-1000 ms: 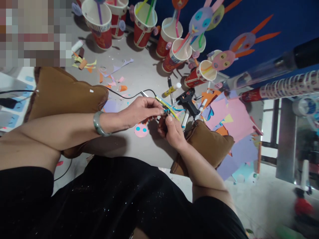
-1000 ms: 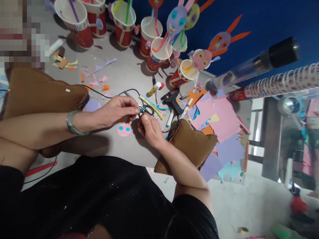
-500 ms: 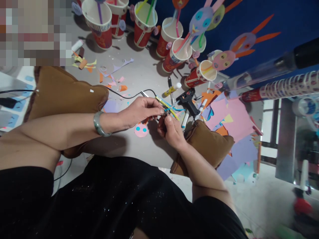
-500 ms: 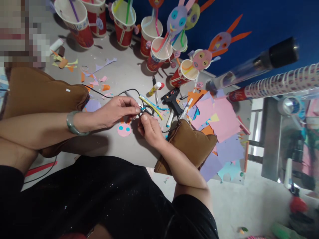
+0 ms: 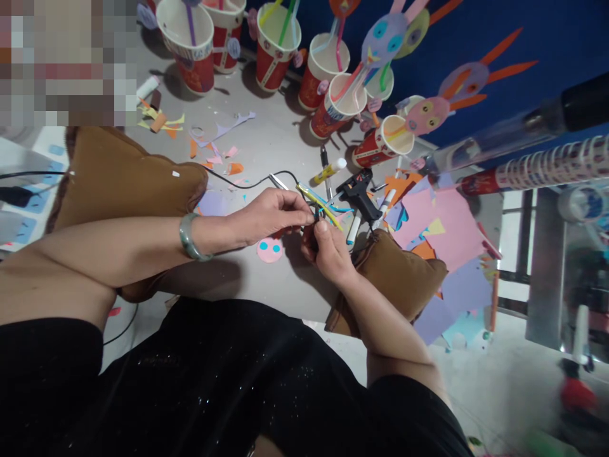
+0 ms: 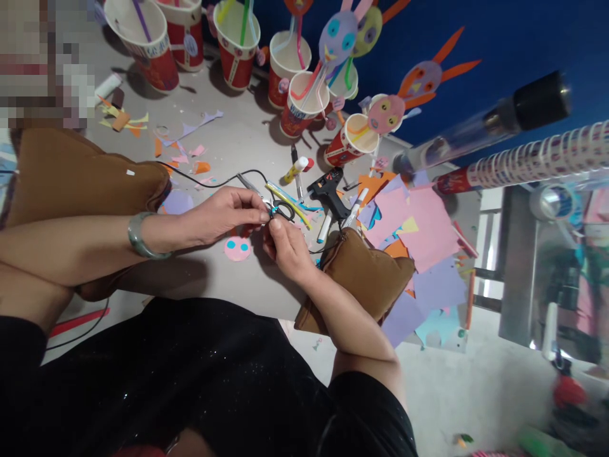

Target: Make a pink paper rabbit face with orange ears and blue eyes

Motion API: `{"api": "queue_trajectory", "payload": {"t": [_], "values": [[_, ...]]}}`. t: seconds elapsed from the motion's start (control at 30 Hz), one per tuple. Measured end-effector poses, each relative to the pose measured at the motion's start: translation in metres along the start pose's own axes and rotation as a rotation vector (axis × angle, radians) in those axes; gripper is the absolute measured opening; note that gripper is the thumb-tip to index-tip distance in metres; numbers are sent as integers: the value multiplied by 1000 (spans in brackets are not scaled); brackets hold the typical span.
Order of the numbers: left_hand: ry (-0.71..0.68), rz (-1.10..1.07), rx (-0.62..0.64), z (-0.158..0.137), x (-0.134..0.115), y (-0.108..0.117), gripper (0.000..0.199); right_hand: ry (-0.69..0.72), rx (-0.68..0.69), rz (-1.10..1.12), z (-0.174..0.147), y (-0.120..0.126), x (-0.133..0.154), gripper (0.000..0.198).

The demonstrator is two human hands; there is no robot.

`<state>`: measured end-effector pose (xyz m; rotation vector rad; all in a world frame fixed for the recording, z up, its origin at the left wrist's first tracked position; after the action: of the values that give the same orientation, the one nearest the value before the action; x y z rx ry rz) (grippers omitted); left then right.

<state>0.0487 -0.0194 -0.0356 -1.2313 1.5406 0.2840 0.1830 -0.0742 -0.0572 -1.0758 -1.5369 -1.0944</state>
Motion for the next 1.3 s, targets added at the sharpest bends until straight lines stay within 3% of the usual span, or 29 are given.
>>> {"api": "queue_trajectory", "payload": {"t": [1.3], "values": [[-23, 2, -32, -2, -5, 0, 17, -48, 20, -6, -1, 1, -4, 56]]}}
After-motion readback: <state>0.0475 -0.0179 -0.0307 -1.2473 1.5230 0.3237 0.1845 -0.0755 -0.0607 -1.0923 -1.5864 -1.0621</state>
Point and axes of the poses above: each hand's wrist, its own z-axis towards the middle knuckle, its own y-axis out of the back of the hand, x = y × z, the point moved 5 cm from there along z, towards the middle knuckle, and after that the axes turned 2 degrees about -z, right-handed, at the moved point
